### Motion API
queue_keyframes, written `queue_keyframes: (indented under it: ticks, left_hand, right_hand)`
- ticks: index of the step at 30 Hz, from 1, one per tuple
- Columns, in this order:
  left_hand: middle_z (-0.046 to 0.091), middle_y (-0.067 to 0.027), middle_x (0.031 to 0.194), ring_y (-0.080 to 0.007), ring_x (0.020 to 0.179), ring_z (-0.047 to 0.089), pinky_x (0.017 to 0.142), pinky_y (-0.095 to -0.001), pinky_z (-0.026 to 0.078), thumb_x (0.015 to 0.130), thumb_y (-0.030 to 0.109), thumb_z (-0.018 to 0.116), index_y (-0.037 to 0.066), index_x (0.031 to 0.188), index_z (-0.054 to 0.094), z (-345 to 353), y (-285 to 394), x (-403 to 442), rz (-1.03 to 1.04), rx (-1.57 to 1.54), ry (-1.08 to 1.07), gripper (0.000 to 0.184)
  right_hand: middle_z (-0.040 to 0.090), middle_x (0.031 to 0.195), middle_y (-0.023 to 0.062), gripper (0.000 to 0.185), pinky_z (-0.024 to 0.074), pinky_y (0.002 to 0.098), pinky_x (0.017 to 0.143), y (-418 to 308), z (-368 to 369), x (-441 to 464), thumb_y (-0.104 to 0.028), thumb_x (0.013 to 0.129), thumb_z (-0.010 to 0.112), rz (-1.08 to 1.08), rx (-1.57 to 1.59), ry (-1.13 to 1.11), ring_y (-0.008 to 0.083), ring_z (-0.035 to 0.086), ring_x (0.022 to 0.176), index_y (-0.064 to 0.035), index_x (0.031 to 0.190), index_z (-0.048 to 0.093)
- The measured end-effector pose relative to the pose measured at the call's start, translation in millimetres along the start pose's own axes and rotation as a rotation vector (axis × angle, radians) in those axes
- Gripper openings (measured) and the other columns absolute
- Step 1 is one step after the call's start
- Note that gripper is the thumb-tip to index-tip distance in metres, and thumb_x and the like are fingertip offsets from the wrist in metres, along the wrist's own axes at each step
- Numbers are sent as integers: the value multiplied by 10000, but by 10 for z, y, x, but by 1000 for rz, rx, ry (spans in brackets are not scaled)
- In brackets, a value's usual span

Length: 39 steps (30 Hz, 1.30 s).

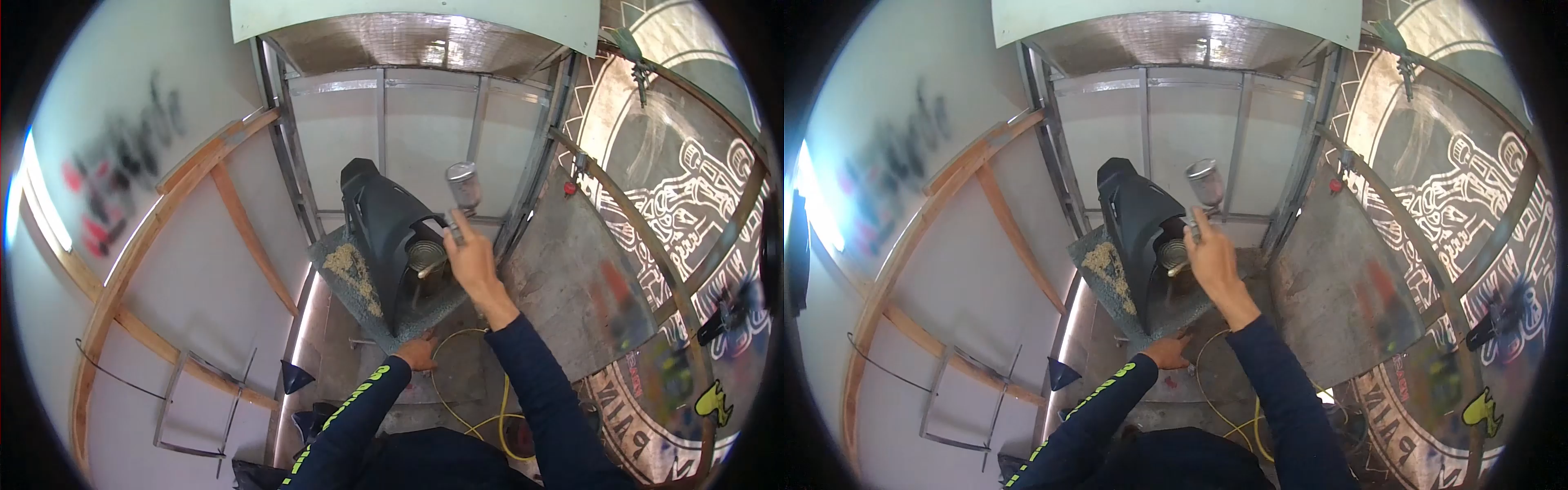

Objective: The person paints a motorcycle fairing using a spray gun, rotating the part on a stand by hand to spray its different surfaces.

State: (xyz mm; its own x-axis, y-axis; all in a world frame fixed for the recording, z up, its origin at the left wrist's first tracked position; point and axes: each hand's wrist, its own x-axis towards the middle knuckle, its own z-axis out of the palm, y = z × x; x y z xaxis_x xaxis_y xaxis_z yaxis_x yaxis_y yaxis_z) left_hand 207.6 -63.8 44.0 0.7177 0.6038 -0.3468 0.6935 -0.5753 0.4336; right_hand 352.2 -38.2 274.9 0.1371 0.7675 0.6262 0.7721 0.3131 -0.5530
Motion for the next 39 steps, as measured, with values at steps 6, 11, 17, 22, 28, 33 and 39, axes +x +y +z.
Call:
queue_keyframes:
  ticks: [6, 11, 17, 22, 28, 33, 39]
  left_hand:
    - [335, -224, 1543, -388, 1404, 371, 1119, -452, 382, 787, 333, 742, 40, 1461, 398, 142, -38, 52, 18, -20, 178, 811]
    - [404, -235, 1482, -398, 1378, 395, 1119, -457, 380, 782, 317, 750, 28, 1449, 400, 138, -29, 58, -58, 14, 241, 807]
    - [420, -256, 1462, -425, 1352, 416, 1128, -453, 369, 755, 354, 771, -17, 1446, 379, 34, -125, -29, -83, 57, 205, 877]
    - [448, -236, 1449, -420, 1343, 422, 1116, -452, 379, 769, 398, 757, 23, 1458, 382, -14, -260, -134, -84, 114, 150, 870]
    - [451, -208, 1472, -403, 1366, 404, 1128, -430, 363, 794, 451, 736, 44, 1461, 398, -102, -223, -223, -99, 161, 65, 850]
    - [412, -210, 1506, -395, 1391, 381, 1137, -433, 355, 799, 457, 734, 53, 1479, 376, -71, -228, -245, -98, 170, 77, 869]
    - [340, -209, 1554, -388, 1405, 367, 1123, -454, 375, 794, 444, 736, 83, 1493, 363, -5, -232, -246, -110, 134, 112, 870]
  right_hand:
    - [714, 990, 235, 408, 525, 343, 767, 205, -269, -112, -178, 954, 629, 98, 239, 124, 286, 708, 868, -38, 1334, 580]
    - [674, 800, 45, 420, 457, 248, 475, 108, -435, -261, -180, 969, 615, 381, 447, 2, 79, 548, 503, -49, 1366, 574]
    - [602, 713, -2, 442, 372, 247, 375, 102, -309, -327, -212, 972, 602, 429, 651, -7, 46, 462, 423, -120, 1401, 557]
    - [703, 944, 232, 413, 527, 360, 814, 339, -122, -484, -195, 953, 606, 303, 359, 60, 242, 714, 912, -47, 1337, 565]
    - [692, 994, 260, 422, 528, 384, 796, 682, 82, -894, -202, 953, 600, 306, 257, 124, 378, 695, 967, -62, 1349, 559]
    - [684, 984, 272, 424, 526, 386, 788, 477, 82, -811, -201, 954, 598, 299, 224, 114, 380, 698, 945, -68, 1354, 557]
    - [720, 955, 202, 433, 518, 330, 760, -16, -131, -397, -177, 955, 618, 258, 373, 144, 219, 690, 857, -50, 1364, 555]
